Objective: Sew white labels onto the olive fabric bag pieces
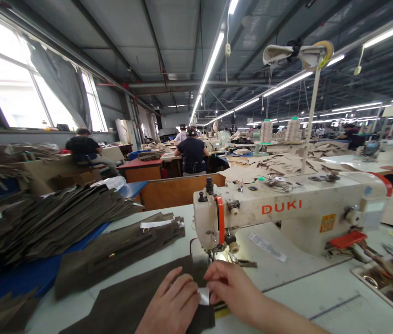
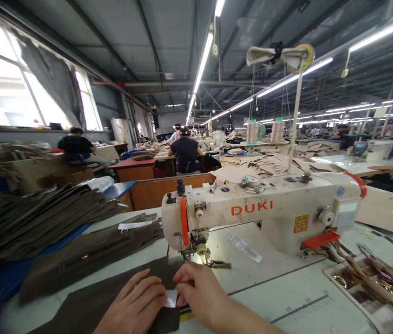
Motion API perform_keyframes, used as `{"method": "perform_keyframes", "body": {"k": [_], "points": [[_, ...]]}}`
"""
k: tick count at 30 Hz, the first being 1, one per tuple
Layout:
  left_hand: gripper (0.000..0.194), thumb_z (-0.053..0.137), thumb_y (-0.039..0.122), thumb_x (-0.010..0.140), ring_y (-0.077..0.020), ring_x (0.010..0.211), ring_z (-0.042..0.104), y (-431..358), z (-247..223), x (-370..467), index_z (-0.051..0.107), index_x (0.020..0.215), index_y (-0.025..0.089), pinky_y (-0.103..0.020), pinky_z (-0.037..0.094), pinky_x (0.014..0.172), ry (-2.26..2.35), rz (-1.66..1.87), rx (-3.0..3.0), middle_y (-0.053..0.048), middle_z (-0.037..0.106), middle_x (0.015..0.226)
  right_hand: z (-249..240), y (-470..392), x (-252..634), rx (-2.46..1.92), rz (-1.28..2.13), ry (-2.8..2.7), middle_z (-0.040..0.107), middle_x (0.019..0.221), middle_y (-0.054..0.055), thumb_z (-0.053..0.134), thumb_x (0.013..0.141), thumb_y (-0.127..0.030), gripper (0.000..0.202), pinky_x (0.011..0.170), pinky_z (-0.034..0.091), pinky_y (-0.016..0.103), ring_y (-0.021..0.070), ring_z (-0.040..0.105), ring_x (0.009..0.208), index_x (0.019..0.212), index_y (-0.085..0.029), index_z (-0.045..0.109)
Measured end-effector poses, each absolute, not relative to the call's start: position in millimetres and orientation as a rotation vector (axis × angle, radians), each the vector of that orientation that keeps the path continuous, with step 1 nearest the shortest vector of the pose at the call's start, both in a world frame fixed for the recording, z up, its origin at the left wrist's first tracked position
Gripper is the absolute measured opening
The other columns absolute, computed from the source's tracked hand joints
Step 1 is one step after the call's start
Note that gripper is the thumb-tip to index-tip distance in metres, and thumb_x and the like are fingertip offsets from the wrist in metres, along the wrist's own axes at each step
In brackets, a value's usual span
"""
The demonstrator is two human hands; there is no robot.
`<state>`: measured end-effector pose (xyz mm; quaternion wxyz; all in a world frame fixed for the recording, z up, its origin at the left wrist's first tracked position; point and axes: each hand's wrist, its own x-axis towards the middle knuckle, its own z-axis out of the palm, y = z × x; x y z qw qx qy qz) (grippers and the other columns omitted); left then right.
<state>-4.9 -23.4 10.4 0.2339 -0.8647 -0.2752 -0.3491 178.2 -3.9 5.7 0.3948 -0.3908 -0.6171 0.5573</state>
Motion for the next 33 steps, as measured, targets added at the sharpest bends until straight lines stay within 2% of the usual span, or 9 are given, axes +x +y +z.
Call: {"method": "perform_keyframes", "body": {"k": [2,6,8,12,21,23,28,33], "points": [[0.031,0.036,0.011,0.096,-0.0126,0.088,0.059,-17.9,7.6,-8.4,0.062,0.084,0.023,-0.032,0.032,0.106,-0.823,-0.945,-2.409,0.004,0.065,0.083,9.0,-6.1,187.4,-1.053,1.113,-1.702,0.062,0.068,-0.002,0.050,0.075,-0.013,0.011,0.061,0.044,0.024,0.0137,0.059,0.063,0.080,-0.019,0.058],[0.026,0.045,0.004,0.087,-0.0146,0.084,0.062,-11.9,5.0,-12.4,0.061,0.087,0.024,-0.033,0.043,0.092,-0.958,-0.731,-2.574,0.004,0.067,0.087,6.6,-16.7,204.7,-0.922,0.534,-2.114,0.068,0.089,0.004,0.051,0.082,-0.012,0.017,0.078,0.046,0.027,0.0175,0.061,0.085,0.087,-0.019,0.065],[0.023,0.050,0.003,0.084,-0.0148,0.080,0.063,-11.0,6.1,-12.2,0.061,0.086,0.023,-0.031,0.045,0.086,-1.007,-0.638,-2.651,0.004,0.067,0.087,-0.5,-20.5,208.4,-0.747,0.318,-2.333,0.069,0.094,0.004,0.052,0.083,-0.013,0.017,0.082,0.046,0.026,0.0169,0.060,0.088,0.091,-0.020,0.066],[0.016,0.061,0.009,0.082,-0.0156,0.082,0.063,-8.0,7.4,-9.4,0.062,0.090,0.023,-0.029,0.047,0.082,-0.997,-0.487,-2.725,0.004,0.069,0.089,-15.8,-20.7,206.9,-0.629,-0.001,-2.565,0.070,0.093,0.003,0.054,0.087,-0.016,0.013,0.085,0.046,0.024,0.0161,0.061,0.088,0.092,-0.019,0.066],[0.015,0.063,0.008,0.082,-0.0165,0.083,0.063,0.6,0.0,-5.1,0.062,0.089,0.022,-0.027,0.052,0.076,-0.952,-0.513,-2.717,0.002,0.068,0.089,-16.8,-19.1,205.2,-0.611,-0.150,-2.591,0.070,0.093,0.001,0.059,0.088,-0.018,0.007,0.082,0.048,0.024,0.0150,0.062,0.089,0.091,-0.017,0.065],[0.019,0.060,0.005,0.082,-0.0170,0.085,0.064,0.4,1.9,-3.5,0.062,0.090,0.021,-0.027,0.053,0.075,-0.949,-0.508,-2.706,0.001,0.069,0.092,-16.8,-18.6,204.3,-0.614,-0.177,-2.597,0.070,0.092,0.002,0.060,0.088,-0.018,0.006,0.080,0.048,0.024,0.0149,0.061,0.087,0.089,-0.017,0.065],[0.029,0.046,-0.005,0.078,-0.0160,0.076,0.066,-0.9,1.0,0.6,0.059,0.084,0.021,-0.026,0.055,0.071,-0.885,-0.596,-2.651,0.002,0.069,0.084,-18.1,-17.0,202.5,-0.622,-0.229,-2.607,0.069,0.089,0.001,0.065,0.086,-0.024,0.007,0.078,0.049,0.023,0.0154,0.061,0.084,0.084,-0.017,0.065],[0.041,0.034,-0.008,0.073,-0.0150,0.078,0.069,-0.9,-1.4,0.7,0.056,0.092,0.022,-0.025,0.056,0.074,-0.729,-0.743,-2.485,0.003,0.071,0.087,-18.6,-15.3,202.4,-0.613,-0.254,-2.632,0.068,0.086,0.001,0.064,0.086,-0.025,0.010,0.080,0.049,0.023,0.0149,0.059,0.084,0.082,-0.017,0.063]]}}
